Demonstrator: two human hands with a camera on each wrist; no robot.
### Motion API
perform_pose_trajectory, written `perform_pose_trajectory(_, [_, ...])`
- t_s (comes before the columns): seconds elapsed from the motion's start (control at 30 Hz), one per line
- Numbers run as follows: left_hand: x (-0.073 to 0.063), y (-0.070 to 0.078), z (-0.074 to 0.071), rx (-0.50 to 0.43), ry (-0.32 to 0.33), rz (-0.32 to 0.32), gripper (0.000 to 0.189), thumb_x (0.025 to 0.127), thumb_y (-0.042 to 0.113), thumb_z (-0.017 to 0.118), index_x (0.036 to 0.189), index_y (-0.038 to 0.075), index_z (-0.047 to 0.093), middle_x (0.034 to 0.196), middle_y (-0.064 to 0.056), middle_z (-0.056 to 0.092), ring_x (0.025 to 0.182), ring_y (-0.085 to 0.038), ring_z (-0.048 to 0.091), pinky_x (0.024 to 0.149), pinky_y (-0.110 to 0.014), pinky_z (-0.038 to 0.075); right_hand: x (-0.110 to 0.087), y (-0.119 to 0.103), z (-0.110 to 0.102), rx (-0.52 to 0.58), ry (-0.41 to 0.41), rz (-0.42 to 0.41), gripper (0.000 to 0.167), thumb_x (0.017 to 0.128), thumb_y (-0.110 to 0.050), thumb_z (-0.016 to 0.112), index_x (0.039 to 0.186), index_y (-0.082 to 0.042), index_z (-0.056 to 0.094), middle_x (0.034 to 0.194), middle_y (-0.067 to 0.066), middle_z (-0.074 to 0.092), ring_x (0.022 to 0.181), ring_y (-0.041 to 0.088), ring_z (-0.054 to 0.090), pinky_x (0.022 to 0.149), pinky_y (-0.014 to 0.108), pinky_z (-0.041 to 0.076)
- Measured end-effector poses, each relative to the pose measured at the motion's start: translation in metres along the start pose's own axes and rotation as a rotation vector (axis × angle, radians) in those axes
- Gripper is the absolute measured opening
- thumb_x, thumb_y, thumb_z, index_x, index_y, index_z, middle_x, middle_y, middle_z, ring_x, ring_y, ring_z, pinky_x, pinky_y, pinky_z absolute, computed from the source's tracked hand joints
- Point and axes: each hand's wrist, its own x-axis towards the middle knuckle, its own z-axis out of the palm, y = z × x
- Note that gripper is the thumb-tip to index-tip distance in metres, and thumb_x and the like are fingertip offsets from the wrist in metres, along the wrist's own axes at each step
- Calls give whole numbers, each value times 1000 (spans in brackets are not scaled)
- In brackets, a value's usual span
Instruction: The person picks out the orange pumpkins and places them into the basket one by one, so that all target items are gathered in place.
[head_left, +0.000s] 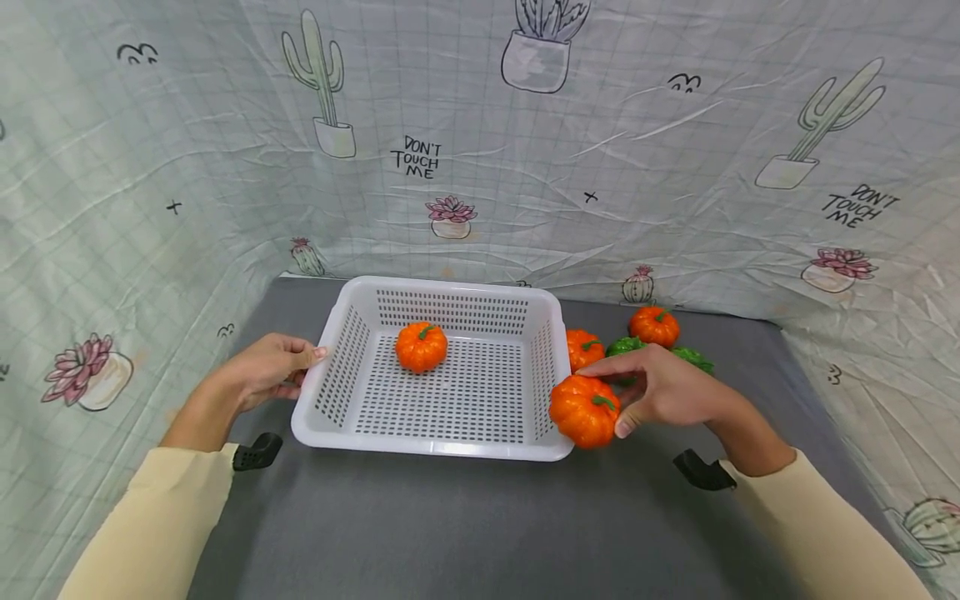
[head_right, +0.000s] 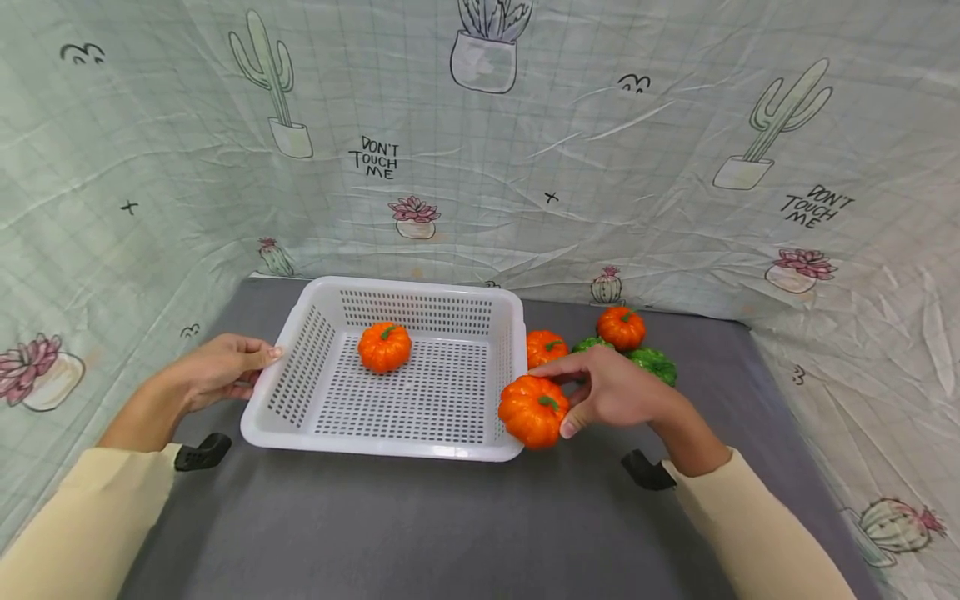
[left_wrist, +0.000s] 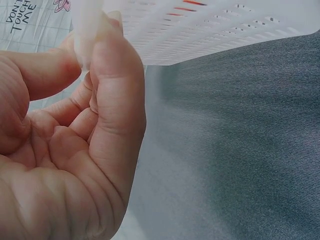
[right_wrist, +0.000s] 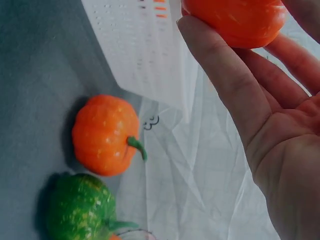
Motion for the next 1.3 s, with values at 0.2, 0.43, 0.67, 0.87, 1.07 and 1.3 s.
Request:
perform_pose_trajectory(0.2, [2, 1, -1, 12, 0, 3, 40, 110, 29, 54, 124, -8, 62, 96, -1, 73, 88, -15, 69, 78, -37, 61, 11, -1, 3, 32, 28, 11, 75, 77, -13, 91, 142, 6, 58, 136, 32, 64, 98, 14, 78, 79, 33, 63])
perform_pose_trajectory(0.43, [2, 1, 0, 14, -2, 7, 39, 110, 29, 54, 123, -7, 62, 96, -1, 73, 88, -15, 68, 79, -38, 61, 26, -3, 9, 33, 76, 28, 74, 78, -12, 91, 143, 3, 59, 133, 25, 69, 104, 16, 77, 83, 32, 63])
perform_pose_trajectory(0.67, [1, 0, 0, 17, 0, 9, 36, 110, 28, 54, 119, -5, 64, 94, 0, 72, 86, -15, 67, 78, -37, 60, 37, -12, 17, 18, 148, 80, 72, 77, -9, 92, 142, -3, 62, 128, 18, 73, 108, 26, 74, 86, 29, 62])
perform_pose_trajectory(0.87, [0, -1, 0, 7, -3, 12, 36, 110, 28, 54, 118, -5, 65, 95, 0, 73, 87, -15, 68, 77, -37, 60, 50, -22, 23, -2, 248, 159, 69, 76, -12, 93, 139, -10, 65, 130, 12, 73, 115, 26, 71, 90, 32, 61])
perform_pose_trajectory(1.07, [0, -3, -1, 5, -2, 19, 36, 110, 29, 54, 119, -5, 64, 94, 1, 73, 86, -14, 68, 77, -36, 60, 62, -33, 27, 63, 299, 204, 72, 77, -12, 92, 143, -9, 62, 136, 13, 70, 123, 31, 69, 93, 40, 61])
perform_pose_trajectory(1.3, [0, -4, -1, 0, -4, 18, 35, 110, 28, 54, 117, -4, 65, 94, 1, 73, 87, -14, 69, 77, -37, 60, 79, -41, 29, 170, 342, 251, 69, 82, -10, 88, 145, -5, 59, 137, 17, 69, 122, 32, 71, 94, 40, 60])
